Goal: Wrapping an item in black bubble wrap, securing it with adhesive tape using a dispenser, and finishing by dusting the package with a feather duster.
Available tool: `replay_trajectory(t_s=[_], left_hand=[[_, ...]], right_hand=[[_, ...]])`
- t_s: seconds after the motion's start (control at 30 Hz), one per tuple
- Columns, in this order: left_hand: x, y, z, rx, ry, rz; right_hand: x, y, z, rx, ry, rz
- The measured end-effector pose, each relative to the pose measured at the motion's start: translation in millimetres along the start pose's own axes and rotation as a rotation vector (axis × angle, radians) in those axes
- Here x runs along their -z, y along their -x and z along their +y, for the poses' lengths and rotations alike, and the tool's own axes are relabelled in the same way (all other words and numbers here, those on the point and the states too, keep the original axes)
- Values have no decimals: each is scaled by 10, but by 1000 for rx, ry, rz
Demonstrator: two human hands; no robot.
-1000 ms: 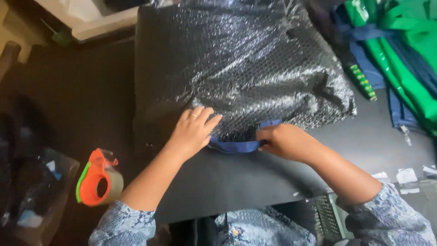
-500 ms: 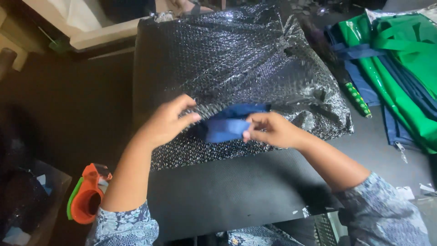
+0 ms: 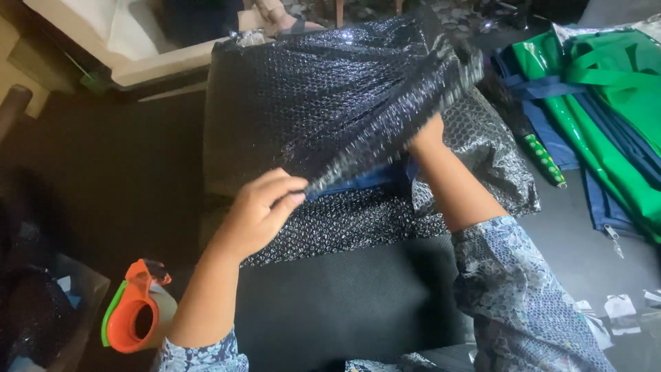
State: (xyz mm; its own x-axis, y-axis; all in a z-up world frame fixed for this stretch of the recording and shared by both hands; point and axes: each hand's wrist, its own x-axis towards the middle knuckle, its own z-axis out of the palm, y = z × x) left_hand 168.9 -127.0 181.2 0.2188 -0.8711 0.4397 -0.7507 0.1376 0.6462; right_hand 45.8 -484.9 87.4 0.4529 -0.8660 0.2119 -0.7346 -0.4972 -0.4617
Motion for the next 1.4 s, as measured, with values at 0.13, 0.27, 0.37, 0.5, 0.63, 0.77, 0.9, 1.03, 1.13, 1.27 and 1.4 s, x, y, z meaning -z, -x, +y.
replay_trajectory(t_s=[0.13,0.27,0.37,0.5,0.63,0.77,0.9,1.03,1.13,1.27,1.4], left_hand=[[-118,105,14,40,-26,-147],[-230,237,-44,23,-64,-203],[-332,281,-137,-23,-117,-208],[-516,345,-212,-98,-367,-267],[-682,410,-350,-278,-614,-254],[-809,446,-358,-173,-548,-307],[-1110,500,-734,-189,-658,-356],[-1407,445,-1139,-220,-807,-251],[-1428,267,-1200,-146,-827,-263],[-1588,202,-1258,-93,-841,-261],[-1681,225,-1263,-73,-878,-191]], right_hand=[[526,219,-46,69,-285,-122],[1120,476,69,134,-565,-241],[1239,451,406,165,-703,-292],[1287,693,639,-145,-924,-394],[1416,1106,711,104,-708,-350],[1374,1296,864,419,-524,-340],[1016,1359,846,98,-168,-462],[292,1256,1050,168,0,-295],[-64,1138,1123,198,84,-164],[171,1312,881,227,341,-114],[508,1612,595,400,623,-46]])
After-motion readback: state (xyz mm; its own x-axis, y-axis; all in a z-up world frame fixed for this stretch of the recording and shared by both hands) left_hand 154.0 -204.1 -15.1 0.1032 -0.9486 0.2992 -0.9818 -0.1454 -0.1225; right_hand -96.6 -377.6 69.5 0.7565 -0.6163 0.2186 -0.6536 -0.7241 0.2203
